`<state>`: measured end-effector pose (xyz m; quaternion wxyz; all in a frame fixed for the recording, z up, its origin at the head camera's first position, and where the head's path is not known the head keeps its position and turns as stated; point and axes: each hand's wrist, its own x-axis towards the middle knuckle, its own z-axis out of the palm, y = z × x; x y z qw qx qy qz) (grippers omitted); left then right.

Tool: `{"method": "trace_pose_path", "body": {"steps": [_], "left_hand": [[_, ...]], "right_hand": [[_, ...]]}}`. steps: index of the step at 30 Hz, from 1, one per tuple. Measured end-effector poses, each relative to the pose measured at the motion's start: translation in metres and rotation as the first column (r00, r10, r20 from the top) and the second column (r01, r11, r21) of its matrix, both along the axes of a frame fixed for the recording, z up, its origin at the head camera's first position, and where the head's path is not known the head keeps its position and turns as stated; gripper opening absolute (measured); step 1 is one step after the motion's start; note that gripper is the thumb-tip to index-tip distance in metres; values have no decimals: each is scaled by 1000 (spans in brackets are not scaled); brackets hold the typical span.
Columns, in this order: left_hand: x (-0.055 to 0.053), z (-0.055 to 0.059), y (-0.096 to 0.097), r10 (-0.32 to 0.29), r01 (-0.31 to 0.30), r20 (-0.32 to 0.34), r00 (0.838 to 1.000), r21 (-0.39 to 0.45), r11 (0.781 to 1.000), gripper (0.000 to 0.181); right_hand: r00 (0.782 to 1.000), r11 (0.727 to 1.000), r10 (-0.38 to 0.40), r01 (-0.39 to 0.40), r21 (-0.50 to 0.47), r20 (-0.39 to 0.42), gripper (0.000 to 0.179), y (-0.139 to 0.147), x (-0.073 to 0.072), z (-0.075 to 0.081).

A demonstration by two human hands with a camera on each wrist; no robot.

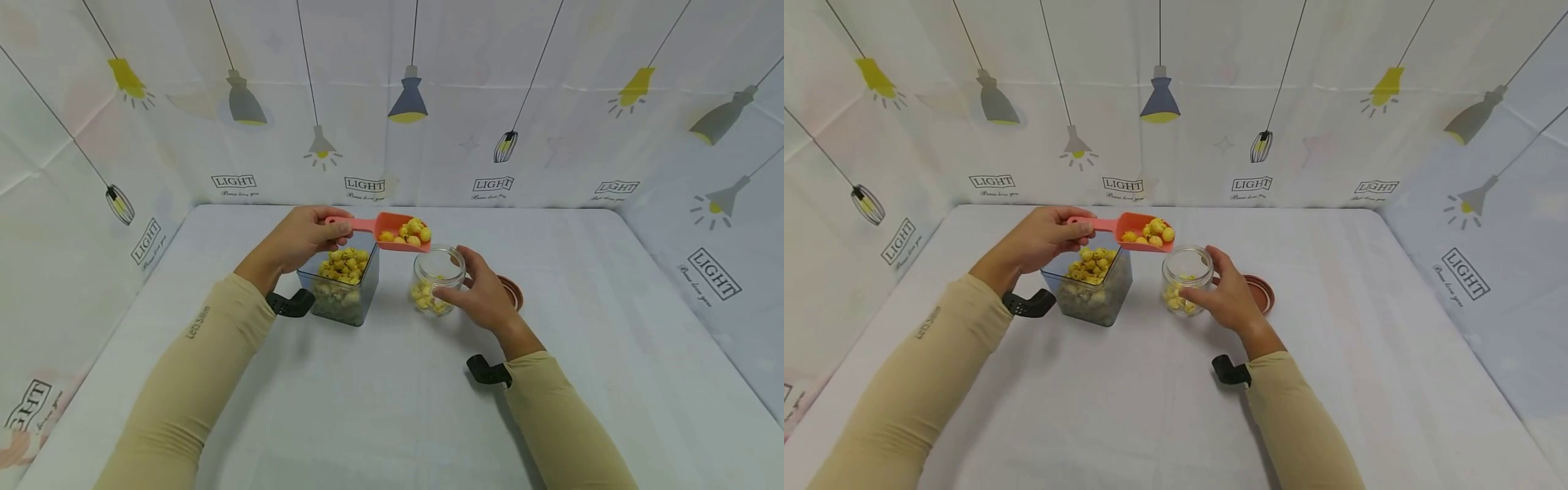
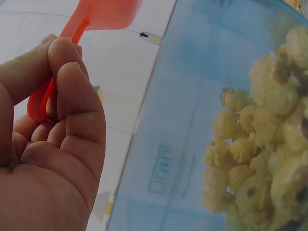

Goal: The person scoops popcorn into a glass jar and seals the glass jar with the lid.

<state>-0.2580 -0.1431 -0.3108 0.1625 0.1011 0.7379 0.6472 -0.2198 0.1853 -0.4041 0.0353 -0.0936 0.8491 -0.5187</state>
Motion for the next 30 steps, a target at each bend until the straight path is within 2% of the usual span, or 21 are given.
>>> {"method": "trace_pose_path", "body": {"steps": [5,17,26,30], "left_hand": [[-2,0,5,24,-24,19,1000,-3,1000,36],[-6,-3,19,34,-35,-15,999,-78,996,32],[-4,-3,29,28,-33,-33,999,-152,988,34],[-2,-1,34,9,-21,-56,998,-210,978,35]], "right_hand": [[1000,1000,-4,4,8,7,97,0,0,0],[1000,1000,-8,8,8,15,99,0,-1,-1],[1000,1000,-9,8,9,19,99,0,-1,-2],[1000,1000,-9,9,8,18,99,1,-1,-2]]}}
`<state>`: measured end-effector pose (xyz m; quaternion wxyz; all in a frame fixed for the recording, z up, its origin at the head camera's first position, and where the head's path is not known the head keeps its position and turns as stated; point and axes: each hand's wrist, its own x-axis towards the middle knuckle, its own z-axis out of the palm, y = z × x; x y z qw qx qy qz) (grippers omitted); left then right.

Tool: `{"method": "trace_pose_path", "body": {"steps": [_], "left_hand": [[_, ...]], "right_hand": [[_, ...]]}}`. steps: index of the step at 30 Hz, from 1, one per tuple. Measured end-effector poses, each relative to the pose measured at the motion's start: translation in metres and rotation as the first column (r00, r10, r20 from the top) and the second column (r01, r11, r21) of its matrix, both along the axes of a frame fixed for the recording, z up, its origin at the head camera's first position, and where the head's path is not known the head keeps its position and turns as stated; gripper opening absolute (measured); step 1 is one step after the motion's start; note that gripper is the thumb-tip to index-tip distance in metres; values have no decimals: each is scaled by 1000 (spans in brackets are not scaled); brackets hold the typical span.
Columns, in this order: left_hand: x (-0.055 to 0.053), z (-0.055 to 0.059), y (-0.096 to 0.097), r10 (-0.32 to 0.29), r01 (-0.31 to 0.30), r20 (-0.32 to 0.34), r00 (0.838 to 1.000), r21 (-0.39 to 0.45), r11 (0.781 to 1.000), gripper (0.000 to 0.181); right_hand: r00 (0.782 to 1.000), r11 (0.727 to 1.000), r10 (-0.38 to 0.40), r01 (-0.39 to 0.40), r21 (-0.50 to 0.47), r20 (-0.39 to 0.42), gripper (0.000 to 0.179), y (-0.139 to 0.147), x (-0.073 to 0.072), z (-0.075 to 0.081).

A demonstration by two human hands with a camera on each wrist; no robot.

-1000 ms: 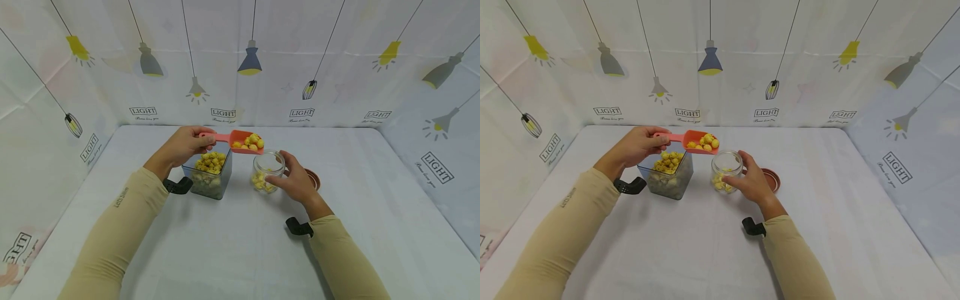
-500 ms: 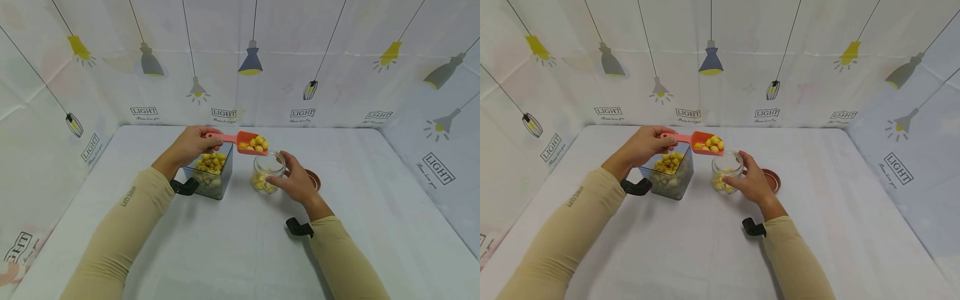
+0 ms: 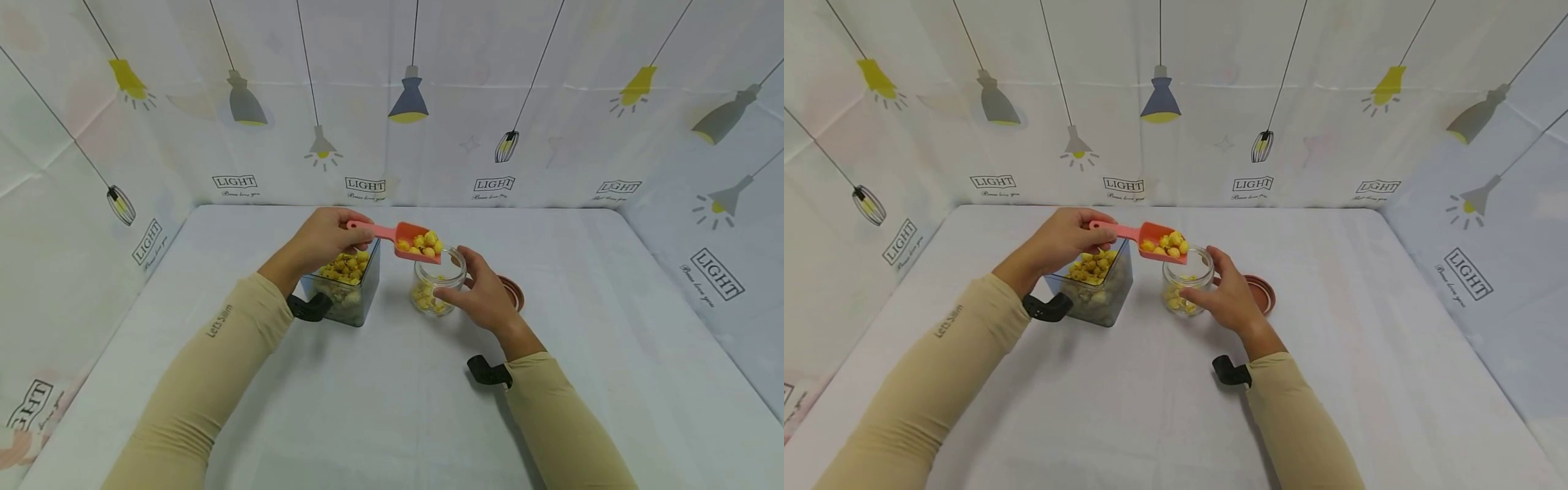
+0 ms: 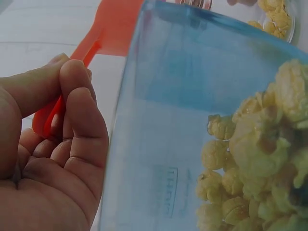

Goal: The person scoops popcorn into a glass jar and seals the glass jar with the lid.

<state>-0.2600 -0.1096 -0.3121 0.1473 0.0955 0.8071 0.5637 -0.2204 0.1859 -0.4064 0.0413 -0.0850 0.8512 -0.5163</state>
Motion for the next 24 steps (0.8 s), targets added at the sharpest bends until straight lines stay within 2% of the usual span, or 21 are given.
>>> {"method": "trace_pose_path", "body": {"steps": [7,14,24], "left_hand": [[0,2,5,-12,6,-48,999,-124,992,37],[2,5,11,-31,11,-110,993,-185,983,35],[5,18,20,-86,41,-151,985,-277,960,32]], "right_hand": [[1000,1000,3,-3,-8,0,99,0,0,0],[1000,1000,10,-10,-23,-15,98,0,0,-1],[1000,999,14,-15,-28,-21,94,0,1,1]]}}
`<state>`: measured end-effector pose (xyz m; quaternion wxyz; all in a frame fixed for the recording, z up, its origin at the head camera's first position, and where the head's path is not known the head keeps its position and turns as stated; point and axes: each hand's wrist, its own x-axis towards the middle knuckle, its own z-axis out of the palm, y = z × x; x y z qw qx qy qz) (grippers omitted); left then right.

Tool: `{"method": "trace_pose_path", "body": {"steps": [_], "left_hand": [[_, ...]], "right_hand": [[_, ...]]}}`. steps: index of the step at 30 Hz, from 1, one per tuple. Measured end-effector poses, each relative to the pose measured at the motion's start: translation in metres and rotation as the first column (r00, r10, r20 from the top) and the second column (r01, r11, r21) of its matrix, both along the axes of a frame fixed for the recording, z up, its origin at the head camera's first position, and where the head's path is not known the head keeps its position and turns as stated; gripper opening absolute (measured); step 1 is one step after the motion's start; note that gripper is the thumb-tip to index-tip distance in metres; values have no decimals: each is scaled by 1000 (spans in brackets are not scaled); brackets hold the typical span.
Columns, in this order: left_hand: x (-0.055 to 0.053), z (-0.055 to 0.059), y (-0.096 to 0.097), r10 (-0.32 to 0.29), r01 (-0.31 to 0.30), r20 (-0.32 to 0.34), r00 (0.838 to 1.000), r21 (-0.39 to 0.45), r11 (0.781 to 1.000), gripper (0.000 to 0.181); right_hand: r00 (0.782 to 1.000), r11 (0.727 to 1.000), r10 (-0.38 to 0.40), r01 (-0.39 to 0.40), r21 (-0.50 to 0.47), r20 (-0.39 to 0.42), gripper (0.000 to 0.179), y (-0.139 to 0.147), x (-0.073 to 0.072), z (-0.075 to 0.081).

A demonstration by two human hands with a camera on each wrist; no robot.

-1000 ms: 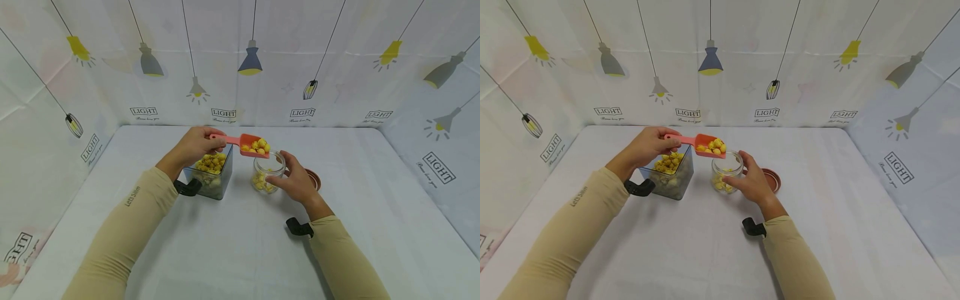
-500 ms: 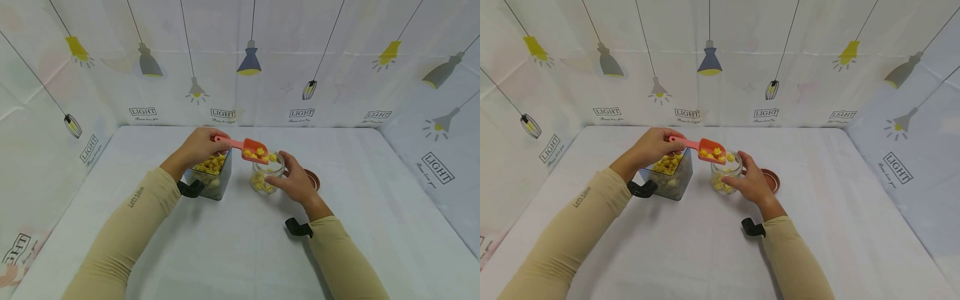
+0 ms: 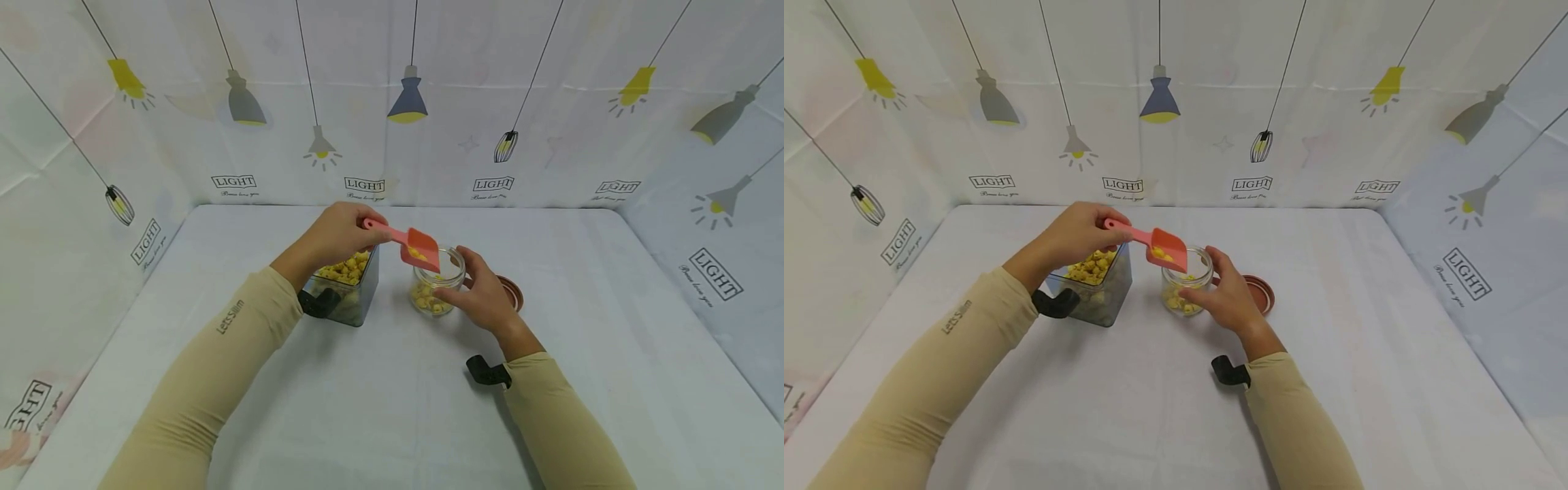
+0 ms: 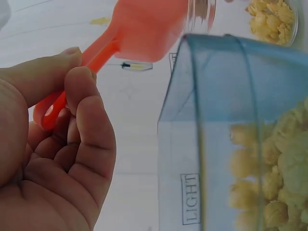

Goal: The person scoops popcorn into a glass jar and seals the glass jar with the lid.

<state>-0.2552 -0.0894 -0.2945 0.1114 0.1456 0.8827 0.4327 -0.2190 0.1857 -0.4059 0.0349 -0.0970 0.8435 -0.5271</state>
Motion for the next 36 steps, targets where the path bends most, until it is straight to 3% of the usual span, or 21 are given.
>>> {"method": "trace_pose_path", "body": {"steps": [6,17,25,31,36], "left_hand": [[0,6,6,-34,32,-50,998,-36,999,32],[2,12,6,-42,39,-71,997,-44,998,32],[3,13,-12,-15,15,-4,1000,108,994,33],[5,15,-32,6,-20,55,998,260,965,33],[9,17,-51,40,-53,52,998,276,960,32]], "right_hand": [[1000,1000,2,-2,3,-13,94,0,-1,-1],[1000,1000,6,-6,1,-20,97,0,-2,-1],[1000,1000,3,-3,-8,-20,97,0,-1,-1],[1000,1000,1,-2,-5,-17,98,0,-1,-2],[1000,1000,0,0,-1,-19,98,0,-1,-2]]}}
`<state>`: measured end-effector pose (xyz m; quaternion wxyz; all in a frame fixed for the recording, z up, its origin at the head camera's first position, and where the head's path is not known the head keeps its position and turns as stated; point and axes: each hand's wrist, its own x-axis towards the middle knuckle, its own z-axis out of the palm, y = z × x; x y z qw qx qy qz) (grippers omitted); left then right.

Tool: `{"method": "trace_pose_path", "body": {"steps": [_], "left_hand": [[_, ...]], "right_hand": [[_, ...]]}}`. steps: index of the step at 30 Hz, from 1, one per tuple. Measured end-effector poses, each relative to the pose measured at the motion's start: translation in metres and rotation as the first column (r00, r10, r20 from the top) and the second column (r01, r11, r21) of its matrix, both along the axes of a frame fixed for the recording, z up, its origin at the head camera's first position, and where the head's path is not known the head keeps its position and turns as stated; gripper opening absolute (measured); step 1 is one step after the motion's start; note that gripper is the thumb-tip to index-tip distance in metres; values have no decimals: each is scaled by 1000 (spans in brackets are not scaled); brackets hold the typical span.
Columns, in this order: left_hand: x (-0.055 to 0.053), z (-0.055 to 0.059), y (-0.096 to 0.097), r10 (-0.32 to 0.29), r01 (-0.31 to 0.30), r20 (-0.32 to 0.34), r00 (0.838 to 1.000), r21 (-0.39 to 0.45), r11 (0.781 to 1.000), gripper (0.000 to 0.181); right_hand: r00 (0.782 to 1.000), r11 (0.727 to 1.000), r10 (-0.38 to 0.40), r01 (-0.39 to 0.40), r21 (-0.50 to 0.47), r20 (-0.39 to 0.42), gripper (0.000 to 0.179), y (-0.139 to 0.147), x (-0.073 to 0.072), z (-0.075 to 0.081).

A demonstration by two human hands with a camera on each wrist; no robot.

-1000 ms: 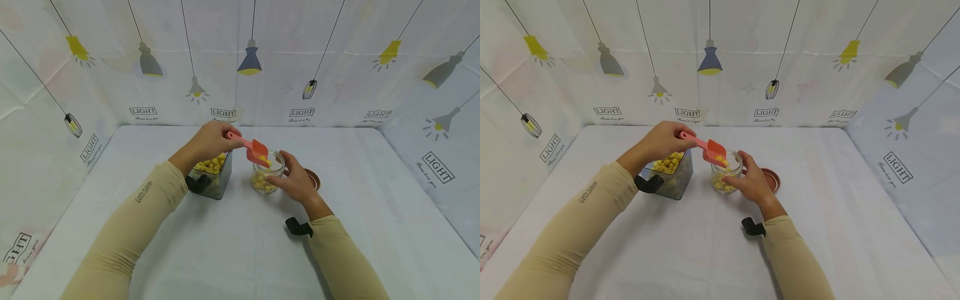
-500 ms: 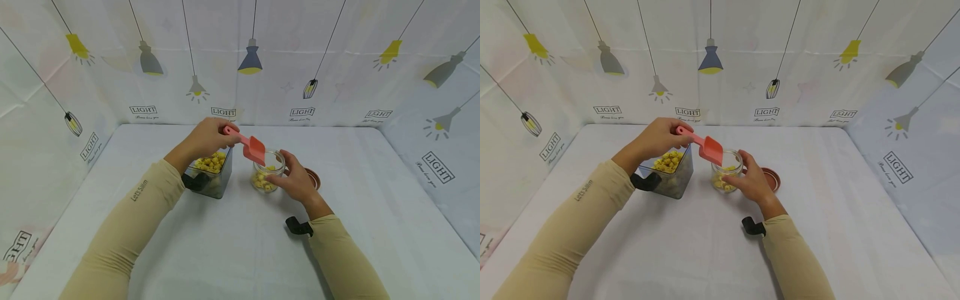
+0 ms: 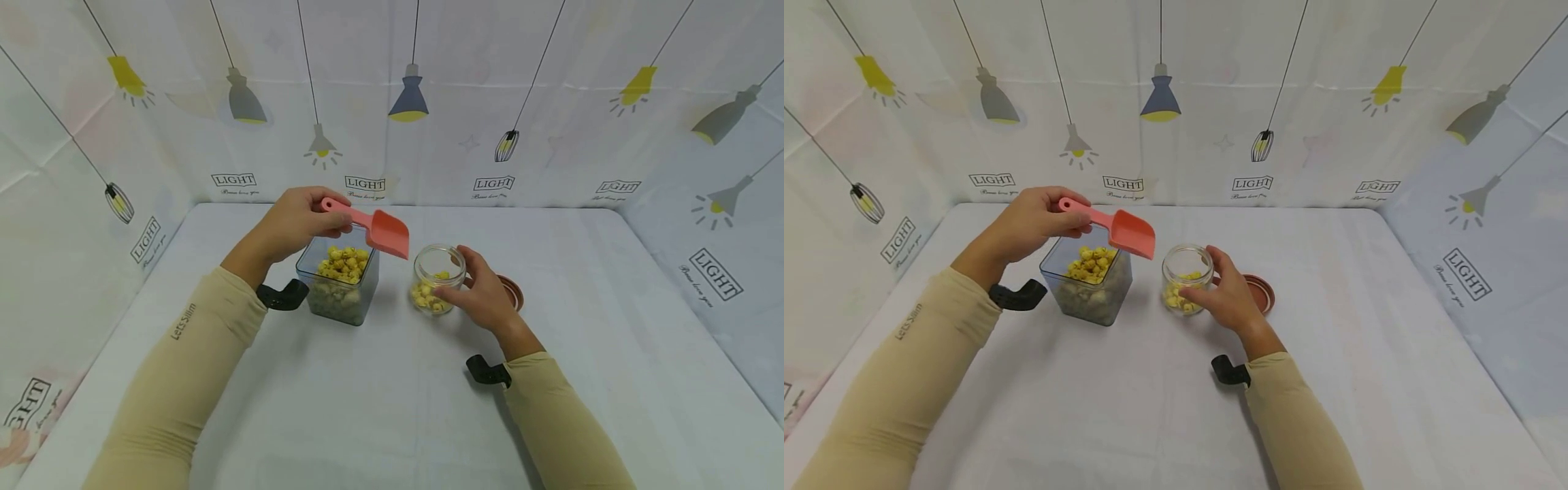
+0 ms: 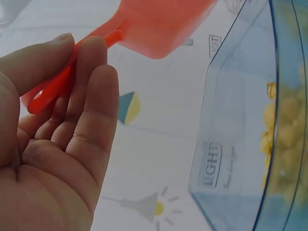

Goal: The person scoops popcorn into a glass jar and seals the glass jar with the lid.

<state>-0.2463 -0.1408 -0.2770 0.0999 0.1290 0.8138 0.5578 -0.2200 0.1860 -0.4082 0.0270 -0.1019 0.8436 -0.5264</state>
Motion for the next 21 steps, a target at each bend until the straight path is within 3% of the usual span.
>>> {"method": "trace_pose_path", "body": {"steps": [7,11,15,21], "left_hand": [[6,-3,-28,73,-73,-27,997,-8,997,32],[7,-7,-37,84,-84,-22,996,-20,996,33],[8,-9,-44,91,-94,-27,995,-115,989,37],[11,-6,-56,89,-105,-72,993,-261,960,35]], "right_hand": [[1000,1000,12,-12,-7,-12,99,1,0,-1],[1000,1000,9,-9,-6,-14,98,2,-1,-2],[1000,1000,7,-7,-5,-7,99,1,-1,-3],[1000,1000,3,-3,-10,1,99,1,-1,-2]]}}
